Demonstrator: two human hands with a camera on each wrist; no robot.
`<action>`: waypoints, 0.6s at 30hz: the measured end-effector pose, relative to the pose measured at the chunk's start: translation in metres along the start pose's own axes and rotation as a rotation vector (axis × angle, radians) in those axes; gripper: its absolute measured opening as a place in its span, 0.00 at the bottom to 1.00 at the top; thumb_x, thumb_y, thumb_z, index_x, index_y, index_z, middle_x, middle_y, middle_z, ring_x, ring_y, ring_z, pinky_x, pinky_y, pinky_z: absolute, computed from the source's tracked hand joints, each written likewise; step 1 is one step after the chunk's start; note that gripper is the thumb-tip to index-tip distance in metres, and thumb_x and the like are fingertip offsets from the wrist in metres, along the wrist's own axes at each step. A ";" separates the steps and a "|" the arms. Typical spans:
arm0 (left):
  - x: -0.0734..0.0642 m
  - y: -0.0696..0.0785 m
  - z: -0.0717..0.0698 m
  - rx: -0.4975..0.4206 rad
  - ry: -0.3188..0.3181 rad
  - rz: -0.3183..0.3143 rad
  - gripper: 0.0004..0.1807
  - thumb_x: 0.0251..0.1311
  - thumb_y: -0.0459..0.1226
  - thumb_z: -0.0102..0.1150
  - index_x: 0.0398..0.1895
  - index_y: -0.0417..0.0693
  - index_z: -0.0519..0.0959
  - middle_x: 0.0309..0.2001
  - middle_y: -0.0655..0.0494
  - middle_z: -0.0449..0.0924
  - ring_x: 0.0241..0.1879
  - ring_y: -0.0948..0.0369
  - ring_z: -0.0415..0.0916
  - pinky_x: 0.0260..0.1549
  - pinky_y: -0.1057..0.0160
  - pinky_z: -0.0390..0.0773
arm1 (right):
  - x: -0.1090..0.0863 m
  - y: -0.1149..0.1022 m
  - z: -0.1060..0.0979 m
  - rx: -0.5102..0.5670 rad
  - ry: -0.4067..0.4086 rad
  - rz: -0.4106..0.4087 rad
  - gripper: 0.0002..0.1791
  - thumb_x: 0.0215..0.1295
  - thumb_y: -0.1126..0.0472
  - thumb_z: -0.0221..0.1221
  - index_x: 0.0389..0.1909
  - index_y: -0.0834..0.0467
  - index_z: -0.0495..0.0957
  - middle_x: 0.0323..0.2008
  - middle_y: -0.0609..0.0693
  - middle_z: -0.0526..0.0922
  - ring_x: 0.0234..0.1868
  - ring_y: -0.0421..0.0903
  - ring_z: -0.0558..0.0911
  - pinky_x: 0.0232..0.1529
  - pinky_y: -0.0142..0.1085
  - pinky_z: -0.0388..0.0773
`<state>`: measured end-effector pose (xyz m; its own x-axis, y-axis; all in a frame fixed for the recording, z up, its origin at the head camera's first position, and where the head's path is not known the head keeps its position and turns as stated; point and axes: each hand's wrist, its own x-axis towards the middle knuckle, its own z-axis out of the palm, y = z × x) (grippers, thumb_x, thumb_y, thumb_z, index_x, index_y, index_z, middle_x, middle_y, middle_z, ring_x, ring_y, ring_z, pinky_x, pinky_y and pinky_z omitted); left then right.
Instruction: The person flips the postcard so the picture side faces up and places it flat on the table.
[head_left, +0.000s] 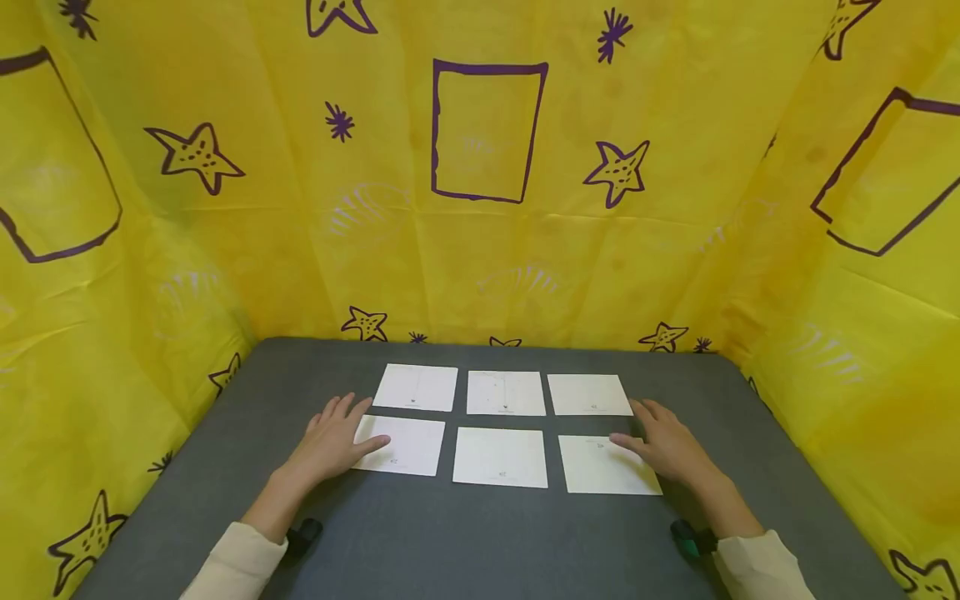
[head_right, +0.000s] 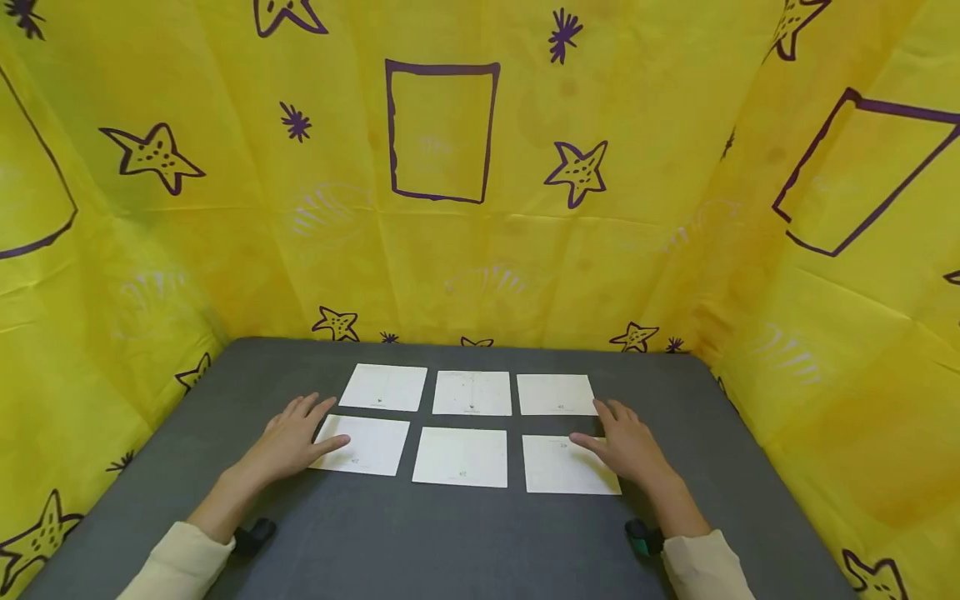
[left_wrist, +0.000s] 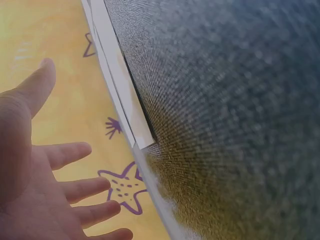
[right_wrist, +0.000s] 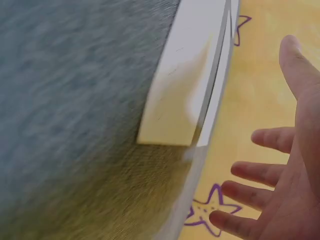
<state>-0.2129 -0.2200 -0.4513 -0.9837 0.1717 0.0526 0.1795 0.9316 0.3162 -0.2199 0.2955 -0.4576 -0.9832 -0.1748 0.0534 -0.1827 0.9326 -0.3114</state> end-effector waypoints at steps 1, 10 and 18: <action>0.001 0.000 0.001 -0.001 -0.003 -0.001 0.45 0.58 0.60 0.58 0.70 0.39 0.63 0.70 0.28 0.57 0.69 0.30 0.51 0.61 0.28 0.55 | 0.001 -0.002 0.000 0.003 -0.002 0.000 0.50 0.63 0.31 0.53 0.71 0.66 0.58 0.68 0.73 0.61 0.67 0.72 0.62 0.60 0.70 0.61; 0.007 0.001 0.004 -0.014 -0.018 -0.011 0.46 0.58 0.62 0.56 0.71 0.40 0.62 0.70 0.29 0.57 0.69 0.31 0.51 0.62 0.27 0.54 | 0.012 -0.014 0.002 0.033 0.003 -0.037 0.48 0.64 0.33 0.54 0.72 0.65 0.58 0.68 0.72 0.62 0.67 0.72 0.62 0.60 0.69 0.62; 0.009 0.005 0.002 -0.036 -0.041 -0.017 0.46 0.59 0.62 0.56 0.71 0.39 0.62 0.70 0.28 0.57 0.69 0.31 0.51 0.63 0.28 0.54 | 0.021 -0.025 0.005 0.058 -0.007 -0.037 0.48 0.64 0.33 0.54 0.72 0.64 0.58 0.69 0.72 0.60 0.68 0.72 0.60 0.62 0.69 0.60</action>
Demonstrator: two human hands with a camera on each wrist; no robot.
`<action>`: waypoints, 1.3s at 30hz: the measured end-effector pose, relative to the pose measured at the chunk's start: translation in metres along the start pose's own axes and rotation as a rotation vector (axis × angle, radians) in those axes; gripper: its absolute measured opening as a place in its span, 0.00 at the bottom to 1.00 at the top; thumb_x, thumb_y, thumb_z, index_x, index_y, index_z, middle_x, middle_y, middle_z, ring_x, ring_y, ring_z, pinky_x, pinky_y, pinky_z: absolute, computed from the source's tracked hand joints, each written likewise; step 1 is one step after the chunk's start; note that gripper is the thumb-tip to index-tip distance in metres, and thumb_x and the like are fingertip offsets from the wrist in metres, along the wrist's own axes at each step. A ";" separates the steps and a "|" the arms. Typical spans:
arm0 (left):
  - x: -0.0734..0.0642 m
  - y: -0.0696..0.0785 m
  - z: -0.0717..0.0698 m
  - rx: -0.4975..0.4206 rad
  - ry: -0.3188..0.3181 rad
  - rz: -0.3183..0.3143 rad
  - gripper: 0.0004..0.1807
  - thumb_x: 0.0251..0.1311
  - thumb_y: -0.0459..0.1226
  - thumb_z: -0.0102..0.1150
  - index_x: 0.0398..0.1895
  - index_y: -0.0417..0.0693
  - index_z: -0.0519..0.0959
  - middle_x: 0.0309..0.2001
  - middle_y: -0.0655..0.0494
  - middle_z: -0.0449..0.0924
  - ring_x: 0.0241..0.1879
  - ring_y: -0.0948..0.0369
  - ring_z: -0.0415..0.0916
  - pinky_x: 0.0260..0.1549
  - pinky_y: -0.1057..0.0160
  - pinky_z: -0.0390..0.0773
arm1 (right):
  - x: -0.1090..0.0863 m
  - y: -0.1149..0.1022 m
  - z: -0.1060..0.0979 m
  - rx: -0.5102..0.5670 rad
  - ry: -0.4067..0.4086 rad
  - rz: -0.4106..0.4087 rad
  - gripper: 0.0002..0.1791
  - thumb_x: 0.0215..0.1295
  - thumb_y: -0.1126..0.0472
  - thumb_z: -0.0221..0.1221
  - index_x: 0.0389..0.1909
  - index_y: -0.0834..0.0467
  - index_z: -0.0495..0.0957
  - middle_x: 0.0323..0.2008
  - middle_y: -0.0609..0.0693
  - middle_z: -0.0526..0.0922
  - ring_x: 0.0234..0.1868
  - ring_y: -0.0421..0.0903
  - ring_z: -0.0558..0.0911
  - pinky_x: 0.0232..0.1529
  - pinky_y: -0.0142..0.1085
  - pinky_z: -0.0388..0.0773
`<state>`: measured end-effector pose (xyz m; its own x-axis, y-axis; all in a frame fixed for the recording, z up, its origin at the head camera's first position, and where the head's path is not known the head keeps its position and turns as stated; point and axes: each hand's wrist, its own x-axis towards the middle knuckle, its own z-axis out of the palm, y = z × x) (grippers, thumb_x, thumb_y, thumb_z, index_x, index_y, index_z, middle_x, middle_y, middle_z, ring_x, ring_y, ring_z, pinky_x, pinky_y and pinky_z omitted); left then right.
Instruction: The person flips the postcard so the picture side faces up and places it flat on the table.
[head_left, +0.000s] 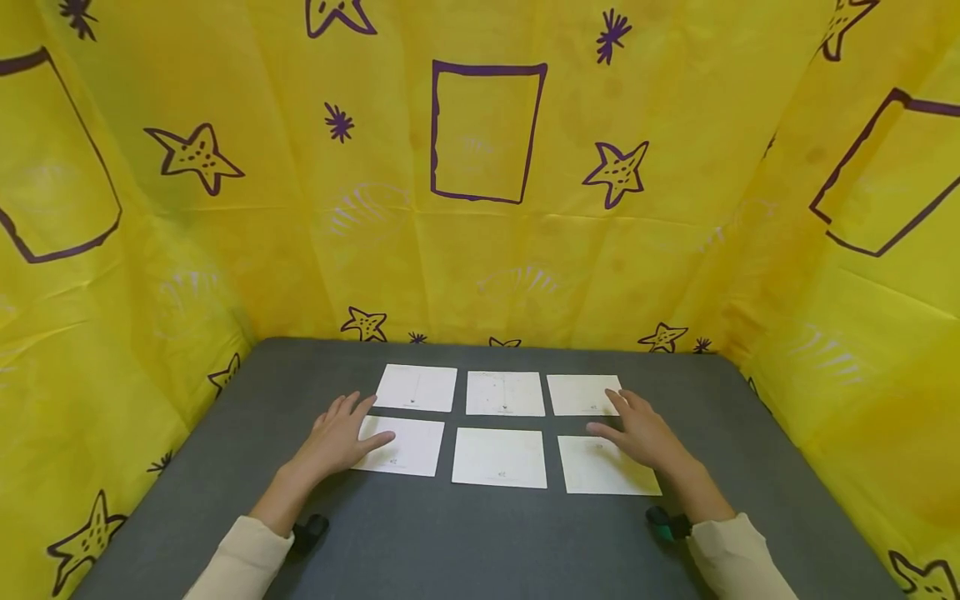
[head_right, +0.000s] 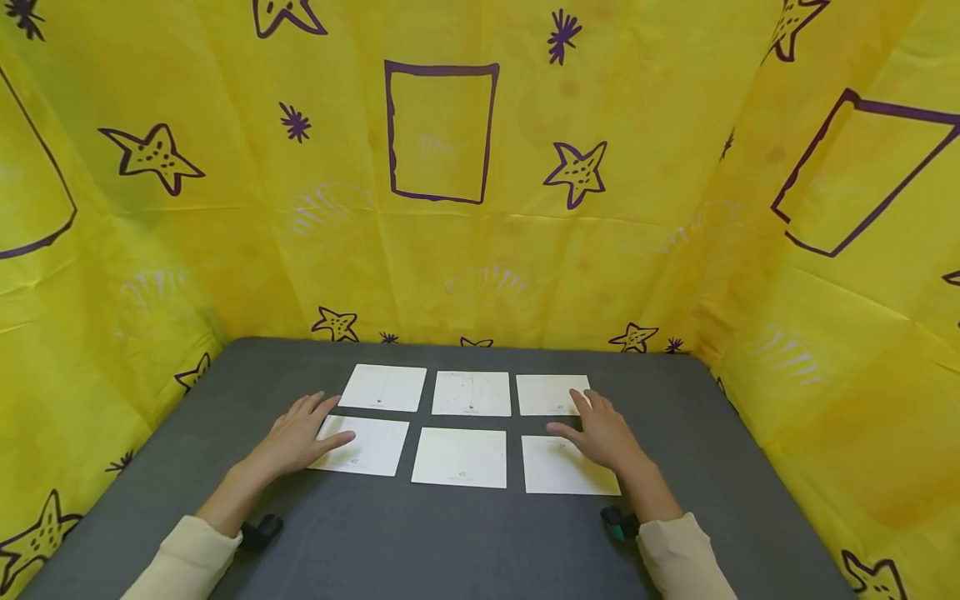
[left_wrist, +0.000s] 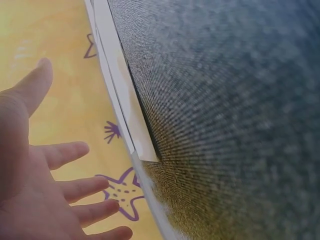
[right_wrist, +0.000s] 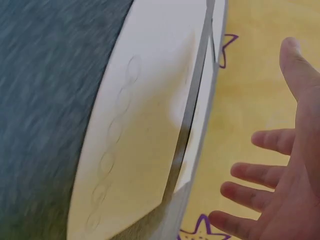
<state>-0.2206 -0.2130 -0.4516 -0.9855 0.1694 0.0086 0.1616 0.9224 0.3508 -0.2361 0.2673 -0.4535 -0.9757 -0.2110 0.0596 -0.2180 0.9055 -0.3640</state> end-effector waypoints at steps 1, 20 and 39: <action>0.000 0.000 0.000 -0.005 -0.002 -0.004 0.46 0.59 0.62 0.56 0.71 0.39 0.62 0.70 0.28 0.56 0.69 0.31 0.51 0.63 0.28 0.54 | 0.001 -0.001 0.000 0.001 -0.003 0.000 0.48 0.64 0.33 0.53 0.72 0.63 0.58 0.69 0.72 0.60 0.68 0.72 0.60 0.62 0.69 0.60; 0.013 0.003 0.001 -0.064 -0.009 -0.015 0.46 0.59 0.63 0.56 0.71 0.41 0.62 0.71 0.30 0.56 0.70 0.34 0.51 0.62 0.28 0.55 | 0.025 -0.024 0.008 0.090 0.000 -0.075 0.46 0.64 0.36 0.56 0.71 0.64 0.60 0.67 0.69 0.64 0.68 0.67 0.64 0.65 0.62 0.63; 0.022 -0.001 0.006 -0.172 -0.049 -0.062 0.48 0.57 0.64 0.57 0.73 0.43 0.60 0.73 0.32 0.53 0.72 0.35 0.50 0.64 0.28 0.53 | 0.045 -0.049 0.015 0.143 -0.077 -0.080 0.48 0.62 0.33 0.55 0.73 0.61 0.59 0.70 0.67 0.62 0.70 0.68 0.61 0.66 0.64 0.61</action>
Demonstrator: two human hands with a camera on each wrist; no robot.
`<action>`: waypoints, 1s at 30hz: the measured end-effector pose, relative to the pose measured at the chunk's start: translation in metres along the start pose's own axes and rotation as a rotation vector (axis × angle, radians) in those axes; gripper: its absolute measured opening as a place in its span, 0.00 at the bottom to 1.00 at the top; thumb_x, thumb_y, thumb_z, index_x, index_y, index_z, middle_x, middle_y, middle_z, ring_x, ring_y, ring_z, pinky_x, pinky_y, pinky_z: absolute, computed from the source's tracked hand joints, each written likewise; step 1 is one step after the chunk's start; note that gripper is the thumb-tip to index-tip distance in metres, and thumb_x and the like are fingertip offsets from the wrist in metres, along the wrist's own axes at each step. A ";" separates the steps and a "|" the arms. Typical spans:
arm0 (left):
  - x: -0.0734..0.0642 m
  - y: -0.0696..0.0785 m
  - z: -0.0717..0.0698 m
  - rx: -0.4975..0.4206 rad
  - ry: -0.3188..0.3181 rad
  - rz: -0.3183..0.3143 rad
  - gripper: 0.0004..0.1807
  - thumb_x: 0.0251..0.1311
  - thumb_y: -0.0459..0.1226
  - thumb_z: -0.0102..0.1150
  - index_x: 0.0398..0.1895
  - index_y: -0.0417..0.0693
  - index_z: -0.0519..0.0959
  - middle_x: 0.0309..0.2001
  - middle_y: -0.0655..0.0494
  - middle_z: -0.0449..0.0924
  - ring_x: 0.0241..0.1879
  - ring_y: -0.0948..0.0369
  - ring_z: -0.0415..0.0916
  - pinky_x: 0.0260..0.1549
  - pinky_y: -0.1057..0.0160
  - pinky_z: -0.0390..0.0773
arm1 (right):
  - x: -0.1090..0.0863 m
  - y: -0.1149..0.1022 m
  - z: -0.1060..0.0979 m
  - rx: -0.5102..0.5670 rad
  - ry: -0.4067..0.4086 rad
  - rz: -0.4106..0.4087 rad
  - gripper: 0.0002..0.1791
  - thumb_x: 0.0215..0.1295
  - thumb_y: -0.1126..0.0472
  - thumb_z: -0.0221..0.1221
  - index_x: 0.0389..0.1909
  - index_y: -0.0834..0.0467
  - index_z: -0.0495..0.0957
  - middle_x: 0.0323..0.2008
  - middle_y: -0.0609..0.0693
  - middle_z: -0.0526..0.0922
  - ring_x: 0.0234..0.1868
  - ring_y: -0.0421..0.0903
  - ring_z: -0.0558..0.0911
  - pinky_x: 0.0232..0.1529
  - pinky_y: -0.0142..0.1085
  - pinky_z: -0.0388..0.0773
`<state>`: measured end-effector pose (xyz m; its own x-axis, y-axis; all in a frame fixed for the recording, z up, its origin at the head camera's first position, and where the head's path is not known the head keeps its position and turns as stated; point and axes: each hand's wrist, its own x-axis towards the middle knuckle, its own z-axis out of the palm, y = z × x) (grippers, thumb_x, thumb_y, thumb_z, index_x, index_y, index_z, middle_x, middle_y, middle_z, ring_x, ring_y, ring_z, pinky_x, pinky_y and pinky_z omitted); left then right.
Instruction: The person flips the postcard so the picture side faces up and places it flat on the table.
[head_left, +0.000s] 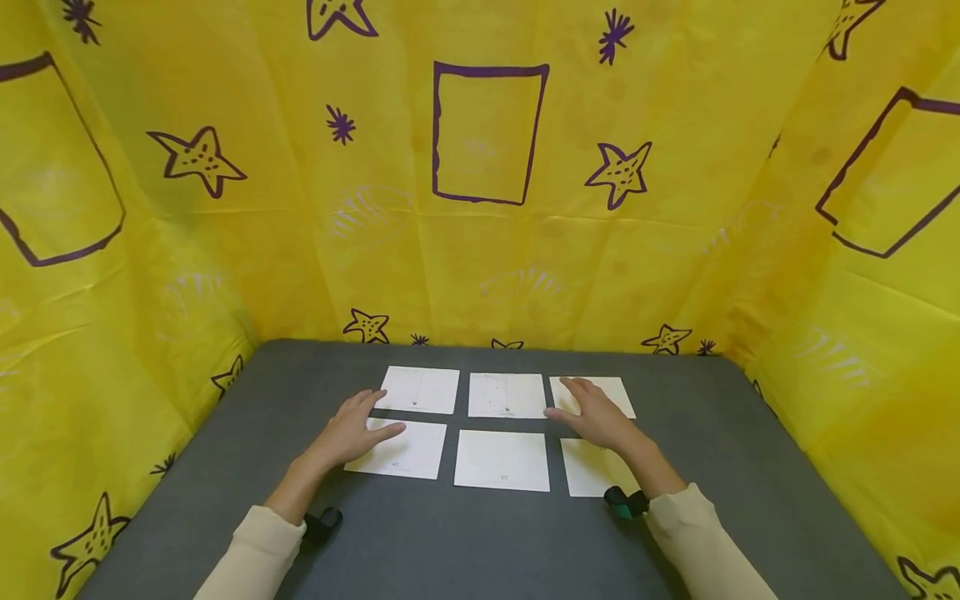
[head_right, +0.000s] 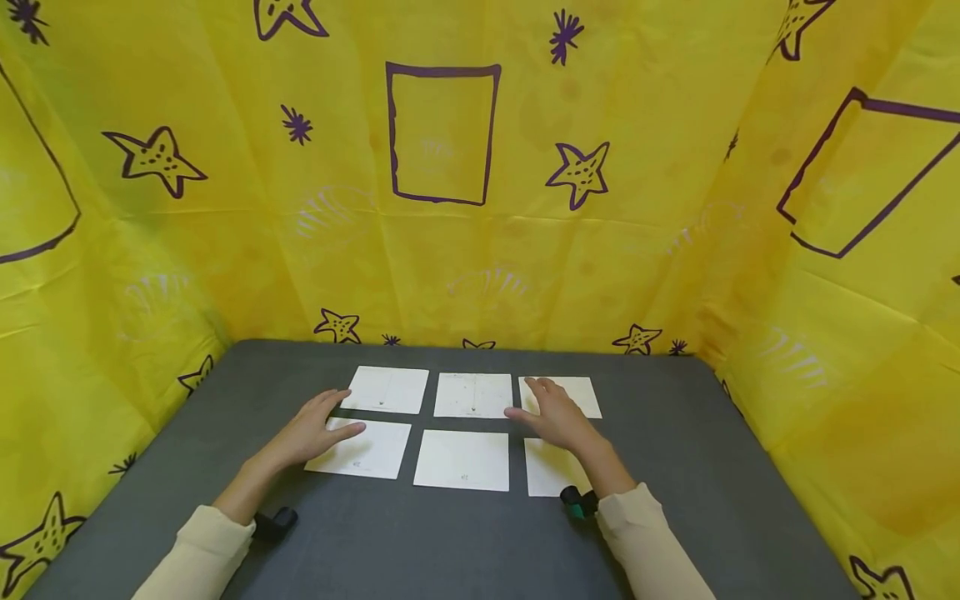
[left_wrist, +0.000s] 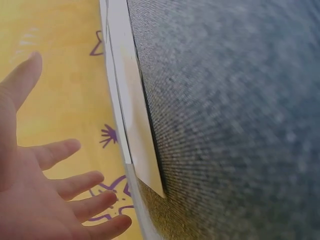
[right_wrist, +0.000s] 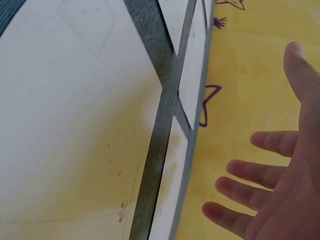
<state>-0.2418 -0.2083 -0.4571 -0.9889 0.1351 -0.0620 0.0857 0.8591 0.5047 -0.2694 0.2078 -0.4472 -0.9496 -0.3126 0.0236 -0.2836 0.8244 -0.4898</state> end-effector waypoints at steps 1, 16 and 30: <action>0.001 0.000 0.000 -0.002 0.000 0.003 0.48 0.57 0.64 0.57 0.73 0.43 0.60 0.73 0.32 0.53 0.72 0.35 0.50 0.64 0.29 0.54 | 0.002 -0.001 0.000 -0.001 -0.003 -0.003 0.47 0.63 0.33 0.55 0.73 0.61 0.59 0.70 0.67 0.62 0.70 0.68 0.61 0.66 0.64 0.61; 0.007 0.002 -0.001 -0.092 -0.007 0.037 0.48 0.58 0.61 0.59 0.73 0.41 0.59 0.72 0.33 0.54 0.71 0.36 0.51 0.65 0.32 0.57 | 0.019 -0.023 0.011 0.067 -0.053 -0.015 0.45 0.64 0.35 0.55 0.72 0.63 0.59 0.70 0.66 0.63 0.71 0.65 0.62 0.68 0.62 0.60; 0.016 0.005 0.000 -0.167 0.018 0.039 0.47 0.58 0.59 0.60 0.72 0.39 0.60 0.71 0.32 0.56 0.70 0.36 0.54 0.65 0.34 0.58 | 0.036 -0.042 0.019 0.107 -0.069 -0.033 0.43 0.65 0.36 0.55 0.73 0.59 0.60 0.71 0.61 0.63 0.72 0.61 0.61 0.69 0.59 0.59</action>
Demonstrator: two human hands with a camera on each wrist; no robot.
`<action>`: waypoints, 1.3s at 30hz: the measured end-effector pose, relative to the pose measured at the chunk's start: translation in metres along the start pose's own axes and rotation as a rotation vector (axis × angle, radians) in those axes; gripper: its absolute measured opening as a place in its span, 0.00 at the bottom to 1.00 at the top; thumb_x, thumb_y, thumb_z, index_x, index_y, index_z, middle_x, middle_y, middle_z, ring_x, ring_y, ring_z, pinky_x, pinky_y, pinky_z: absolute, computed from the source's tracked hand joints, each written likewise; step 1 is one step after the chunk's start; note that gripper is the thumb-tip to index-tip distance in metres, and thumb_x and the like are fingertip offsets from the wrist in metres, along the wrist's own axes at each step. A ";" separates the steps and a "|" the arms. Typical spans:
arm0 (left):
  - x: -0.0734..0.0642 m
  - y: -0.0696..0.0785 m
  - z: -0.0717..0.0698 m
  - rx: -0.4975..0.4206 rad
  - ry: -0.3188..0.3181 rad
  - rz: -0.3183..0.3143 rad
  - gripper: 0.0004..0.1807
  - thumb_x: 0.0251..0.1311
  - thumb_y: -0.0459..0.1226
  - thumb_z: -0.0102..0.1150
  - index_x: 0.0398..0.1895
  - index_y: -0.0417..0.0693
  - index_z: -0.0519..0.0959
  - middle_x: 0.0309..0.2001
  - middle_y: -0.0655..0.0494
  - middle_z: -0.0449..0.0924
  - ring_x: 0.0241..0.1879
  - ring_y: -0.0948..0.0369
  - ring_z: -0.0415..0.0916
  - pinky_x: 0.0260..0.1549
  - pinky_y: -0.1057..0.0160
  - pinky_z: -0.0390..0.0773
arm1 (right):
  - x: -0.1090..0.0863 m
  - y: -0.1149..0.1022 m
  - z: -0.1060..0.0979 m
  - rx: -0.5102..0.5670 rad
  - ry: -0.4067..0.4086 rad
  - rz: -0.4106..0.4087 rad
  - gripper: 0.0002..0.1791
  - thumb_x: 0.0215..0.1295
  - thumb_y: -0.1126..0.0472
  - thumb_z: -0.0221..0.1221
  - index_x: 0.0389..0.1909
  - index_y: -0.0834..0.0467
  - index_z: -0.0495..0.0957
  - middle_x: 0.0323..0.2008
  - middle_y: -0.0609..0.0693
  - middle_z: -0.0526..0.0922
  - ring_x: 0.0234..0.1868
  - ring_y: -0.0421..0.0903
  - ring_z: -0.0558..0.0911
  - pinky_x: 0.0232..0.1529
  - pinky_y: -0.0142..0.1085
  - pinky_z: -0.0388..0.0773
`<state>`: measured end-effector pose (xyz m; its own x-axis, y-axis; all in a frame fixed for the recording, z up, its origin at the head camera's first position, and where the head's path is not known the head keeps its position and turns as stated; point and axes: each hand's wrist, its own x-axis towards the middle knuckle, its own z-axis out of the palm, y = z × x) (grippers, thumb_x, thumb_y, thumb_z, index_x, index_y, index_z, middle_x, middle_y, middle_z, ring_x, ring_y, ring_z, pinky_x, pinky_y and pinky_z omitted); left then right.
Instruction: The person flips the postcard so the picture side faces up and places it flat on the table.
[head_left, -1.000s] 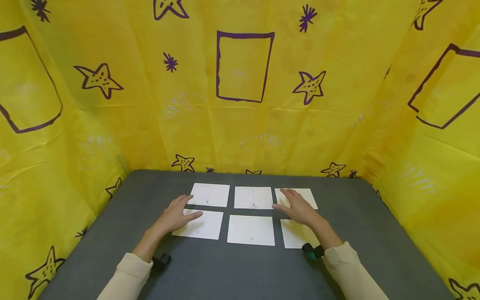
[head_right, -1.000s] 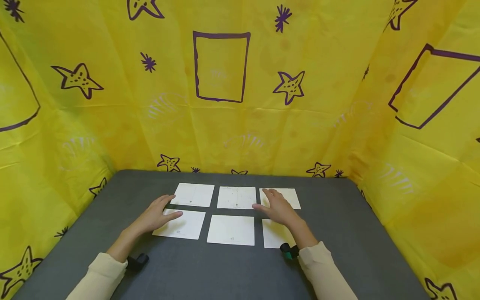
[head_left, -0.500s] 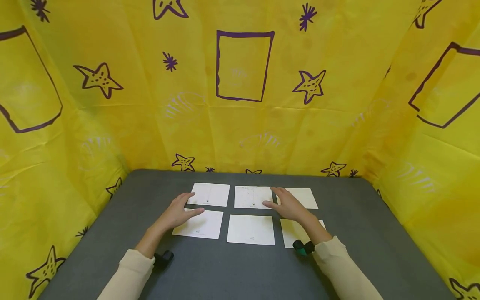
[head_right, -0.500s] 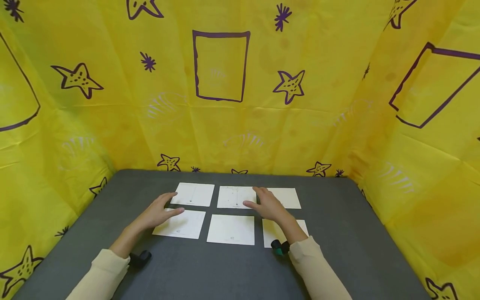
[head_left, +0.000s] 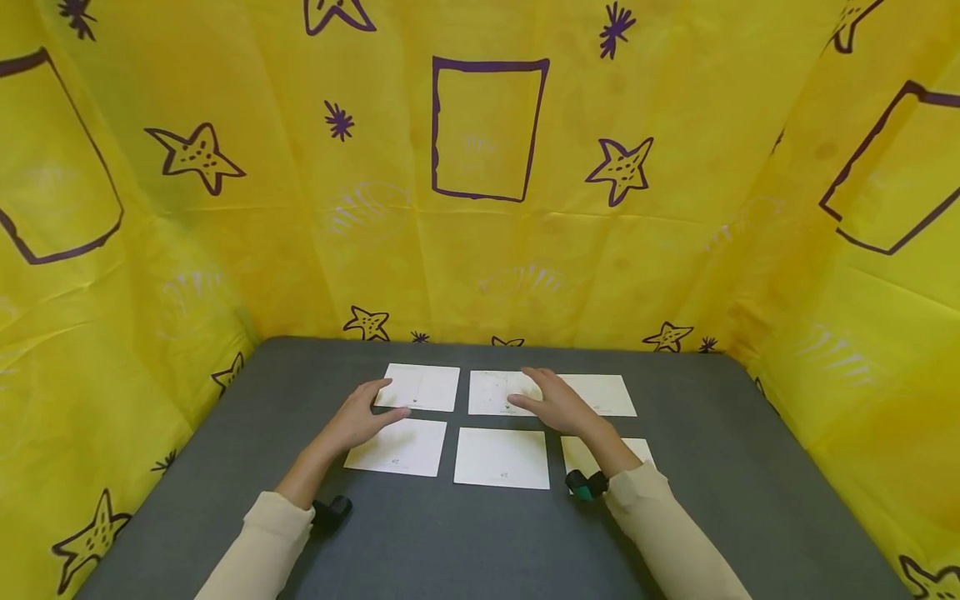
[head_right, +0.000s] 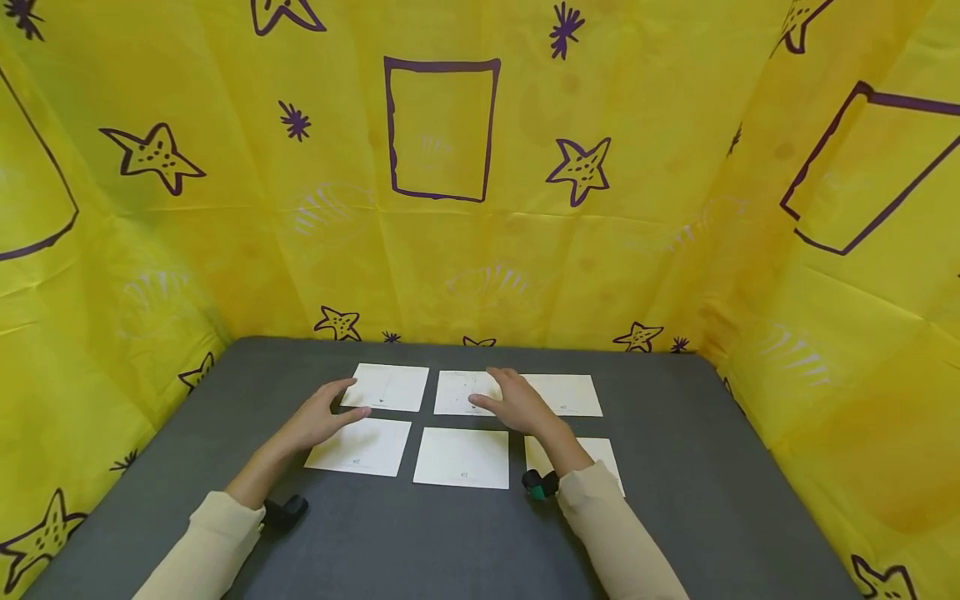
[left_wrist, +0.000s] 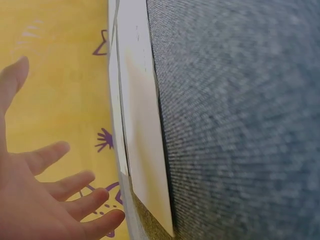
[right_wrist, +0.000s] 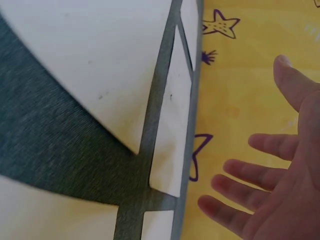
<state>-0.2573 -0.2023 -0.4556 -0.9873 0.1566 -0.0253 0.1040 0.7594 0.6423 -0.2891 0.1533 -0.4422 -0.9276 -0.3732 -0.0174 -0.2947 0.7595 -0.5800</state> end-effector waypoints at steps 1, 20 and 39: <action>0.001 0.000 0.000 0.001 0.003 -0.005 0.47 0.58 0.59 0.60 0.72 0.39 0.60 0.71 0.32 0.57 0.70 0.36 0.54 0.66 0.35 0.58 | 0.002 -0.001 0.000 0.000 -0.002 0.003 0.43 0.65 0.36 0.55 0.73 0.58 0.60 0.71 0.61 0.63 0.72 0.61 0.62 0.69 0.58 0.59; 0.012 0.004 0.002 -0.024 0.013 -0.078 0.44 0.61 0.57 0.57 0.72 0.39 0.59 0.72 0.32 0.56 0.71 0.36 0.54 0.67 0.35 0.57 | 0.024 -0.023 0.014 0.072 -0.046 -0.031 0.37 0.68 0.44 0.56 0.71 0.61 0.62 0.70 0.60 0.66 0.72 0.61 0.62 0.69 0.59 0.61; 0.026 0.005 -0.001 -0.035 -0.006 -0.144 0.42 0.64 0.55 0.55 0.72 0.36 0.59 0.71 0.30 0.56 0.70 0.35 0.54 0.66 0.36 0.58 | 0.055 -0.052 0.033 0.051 -0.095 -0.064 0.35 0.70 0.45 0.55 0.69 0.63 0.64 0.65 0.63 0.72 0.68 0.61 0.68 0.67 0.54 0.65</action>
<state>-0.2830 -0.1950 -0.4526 -0.9910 0.0513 -0.1234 -0.0430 0.7519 0.6579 -0.3171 0.0751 -0.4399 -0.8806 -0.4707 -0.0543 -0.3384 0.7051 -0.6232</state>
